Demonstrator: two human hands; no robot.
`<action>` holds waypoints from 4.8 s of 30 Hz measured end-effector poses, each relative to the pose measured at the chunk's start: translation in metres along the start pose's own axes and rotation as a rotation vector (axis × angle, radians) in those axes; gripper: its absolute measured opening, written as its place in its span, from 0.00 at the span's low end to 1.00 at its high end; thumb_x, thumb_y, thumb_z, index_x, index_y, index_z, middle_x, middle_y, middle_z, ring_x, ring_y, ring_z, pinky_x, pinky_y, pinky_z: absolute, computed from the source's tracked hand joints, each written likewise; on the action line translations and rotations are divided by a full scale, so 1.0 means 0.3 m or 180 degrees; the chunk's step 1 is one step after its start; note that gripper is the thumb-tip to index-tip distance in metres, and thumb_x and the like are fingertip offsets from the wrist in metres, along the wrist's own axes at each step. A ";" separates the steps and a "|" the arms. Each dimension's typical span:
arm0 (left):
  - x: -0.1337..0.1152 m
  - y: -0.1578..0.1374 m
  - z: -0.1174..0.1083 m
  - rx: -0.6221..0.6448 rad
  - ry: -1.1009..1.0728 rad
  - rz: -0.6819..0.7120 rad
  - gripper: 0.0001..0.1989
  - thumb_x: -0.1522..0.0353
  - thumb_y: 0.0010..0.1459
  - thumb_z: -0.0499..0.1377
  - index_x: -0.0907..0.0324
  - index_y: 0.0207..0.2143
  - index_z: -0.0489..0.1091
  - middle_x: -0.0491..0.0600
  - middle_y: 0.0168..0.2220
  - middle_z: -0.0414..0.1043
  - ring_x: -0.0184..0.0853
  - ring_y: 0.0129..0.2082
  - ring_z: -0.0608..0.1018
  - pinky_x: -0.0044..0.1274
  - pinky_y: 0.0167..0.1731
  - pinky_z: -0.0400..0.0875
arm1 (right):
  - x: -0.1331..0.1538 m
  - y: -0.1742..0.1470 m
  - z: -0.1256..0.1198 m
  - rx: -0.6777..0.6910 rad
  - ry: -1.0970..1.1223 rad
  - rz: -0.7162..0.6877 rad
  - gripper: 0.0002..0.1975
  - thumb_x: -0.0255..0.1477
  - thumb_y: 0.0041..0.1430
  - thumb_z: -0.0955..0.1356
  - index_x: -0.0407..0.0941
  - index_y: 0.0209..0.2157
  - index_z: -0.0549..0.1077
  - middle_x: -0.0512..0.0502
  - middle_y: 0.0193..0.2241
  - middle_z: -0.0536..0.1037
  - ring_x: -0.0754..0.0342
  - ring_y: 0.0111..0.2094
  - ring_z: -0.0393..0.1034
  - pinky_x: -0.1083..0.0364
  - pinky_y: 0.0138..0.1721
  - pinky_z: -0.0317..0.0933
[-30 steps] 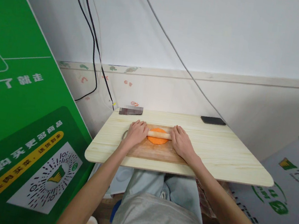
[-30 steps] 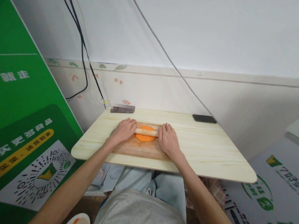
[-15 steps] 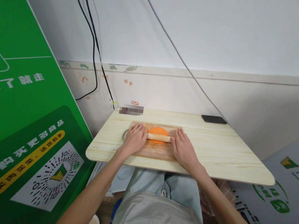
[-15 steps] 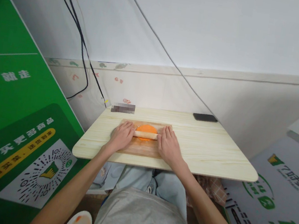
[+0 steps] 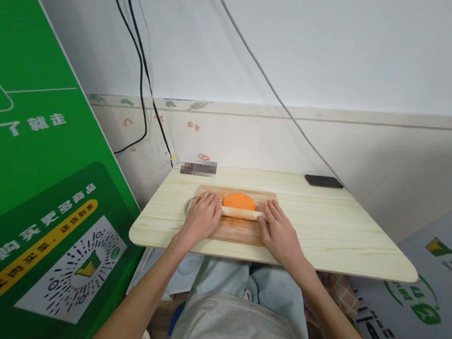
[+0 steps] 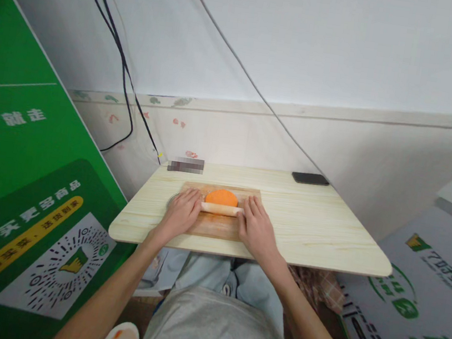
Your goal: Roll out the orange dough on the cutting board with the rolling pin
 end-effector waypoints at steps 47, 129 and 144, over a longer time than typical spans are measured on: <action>-0.057 0.258 0.125 0.1533 -0.1715 0.0809 0.29 0.57 0.58 0.70 0.54 0.61 0.75 0.54 0.61 0.75 0.45 0.62 0.74 0.35 0.67 0.64 | 0.158 -0.005 -0.060 0.0651 -0.0198 -0.1020 0.21 0.24 0.74 0.61 0.47 0.62 0.74 0.38 0.52 0.80 0.44 0.51 0.71 0.47 0.50 0.63; -0.056 0.141 0.088 0.0879 -0.0905 0.0695 0.32 0.45 0.57 0.68 0.49 0.59 0.75 0.49 0.64 0.71 0.49 0.59 0.68 0.42 0.65 0.62 | -0.001 0.224 0.061 0.0447 0.0615 0.0691 0.21 0.37 0.71 0.63 0.42 0.43 0.86 0.42 0.30 0.80 0.51 0.31 0.72 0.56 0.33 0.56; -0.035 0.148 0.076 0.0746 -0.1184 0.0599 0.33 0.49 0.55 0.71 0.52 0.59 0.72 0.50 0.59 0.74 0.47 0.57 0.71 0.40 0.63 0.65 | -0.053 0.205 0.083 0.0168 0.1578 0.0820 0.18 0.29 0.60 0.69 0.43 0.49 0.84 0.45 0.36 0.84 0.51 0.33 0.75 0.56 0.38 0.67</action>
Point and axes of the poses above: each hand's wrist, its own y-axis towards the middle knuckle, its own z-axis out of the palm, x = y × z, the point moved 9 cm from there along y, towards the middle knuckle
